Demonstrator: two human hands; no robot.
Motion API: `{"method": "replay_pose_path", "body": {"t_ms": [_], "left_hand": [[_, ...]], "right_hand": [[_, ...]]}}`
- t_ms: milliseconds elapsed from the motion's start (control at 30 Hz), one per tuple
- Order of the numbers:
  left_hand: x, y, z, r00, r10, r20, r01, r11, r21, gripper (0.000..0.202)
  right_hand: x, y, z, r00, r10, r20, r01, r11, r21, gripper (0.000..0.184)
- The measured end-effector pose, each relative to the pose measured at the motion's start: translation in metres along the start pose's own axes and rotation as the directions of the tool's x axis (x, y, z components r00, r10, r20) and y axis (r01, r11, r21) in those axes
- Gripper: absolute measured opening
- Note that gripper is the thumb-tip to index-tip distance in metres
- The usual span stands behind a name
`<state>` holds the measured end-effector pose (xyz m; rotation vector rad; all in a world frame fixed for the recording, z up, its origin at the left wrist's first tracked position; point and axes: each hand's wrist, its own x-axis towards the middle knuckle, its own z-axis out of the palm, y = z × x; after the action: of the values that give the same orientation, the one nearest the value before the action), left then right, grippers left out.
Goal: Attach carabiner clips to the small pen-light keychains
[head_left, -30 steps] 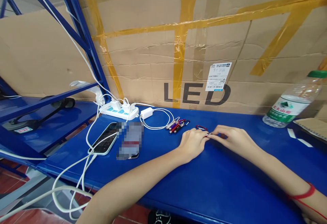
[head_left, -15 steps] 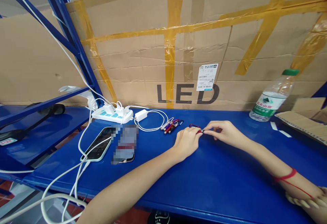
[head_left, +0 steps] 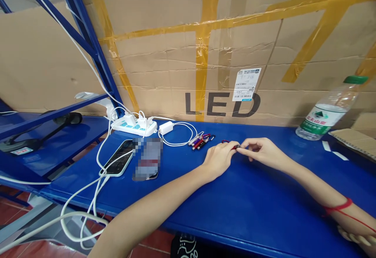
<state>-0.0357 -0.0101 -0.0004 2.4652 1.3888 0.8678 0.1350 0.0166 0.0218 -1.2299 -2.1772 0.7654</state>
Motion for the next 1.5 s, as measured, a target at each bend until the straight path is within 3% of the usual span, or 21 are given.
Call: {"method": "replay_pose_path", "body": {"t_ms": [133,267,367,500,867,1200,1333,1500], "left_hand": [[0.0,-0.001,0.0,1.0,-0.018,-0.02,0.018,1.0,-0.007,0.023],[0.0,0.001,-0.001,0.998,-0.046,-0.031,0.046,0.999,-0.006,0.02],[-0.001,0.003,-0.003,0.997,-0.069,-0.019,0.069,0.998,0.004,0.019],[0.001,0.001,-0.003,0.997,-0.072,0.006,0.072,0.997,-0.019,0.018],[0.003,-0.008,0.003,0.993,-0.027,0.116,0.043,0.989,-0.14,0.01],[0.002,-0.011,0.002,0.985,0.11,0.13,-0.077,0.97,-0.232,0.004],[0.002,-0.012,0.003,0.988,0.136,0.073,-0.113,0.959,-0.259,0.002],[0.001,-0.012,0.004,0.99,0.144,0.002,-0.141,0.974,-0.177,0.003]], "right_hand": [[0.0,-0.001,0.001,1.0,0.013,-0.02,-0.013,0.999,-0.035,0.042],[0.001,0.001,0.002,0.99,0.013,-0.138,-0.023,0.997,-0.072,0.041],[0.001,0.001,0.002,0.984,-0.052,-0.171,0.048,0.998,-0.027,0.043],[0.002,0.0,0.001,0.984,-0.114,-0.135,0.124,0.99,0.071,0.042],[0.003,0.007,0.003,0.991,-0.12,-0.06,0.132,0.947,0.292,0.033],[-0.001,0.006,0.002,0.984,-0.178,-0.02,0.179,0.968,0.175,0.031],[-0.001,0.002,0.004,0.992,-0.126,-0.022,0.128,0.976,0.178,0.034],[-0.002,-0.006,0.006,0.999,0.044,0.016,-0.047,0.975,0.217,0.038]]}}
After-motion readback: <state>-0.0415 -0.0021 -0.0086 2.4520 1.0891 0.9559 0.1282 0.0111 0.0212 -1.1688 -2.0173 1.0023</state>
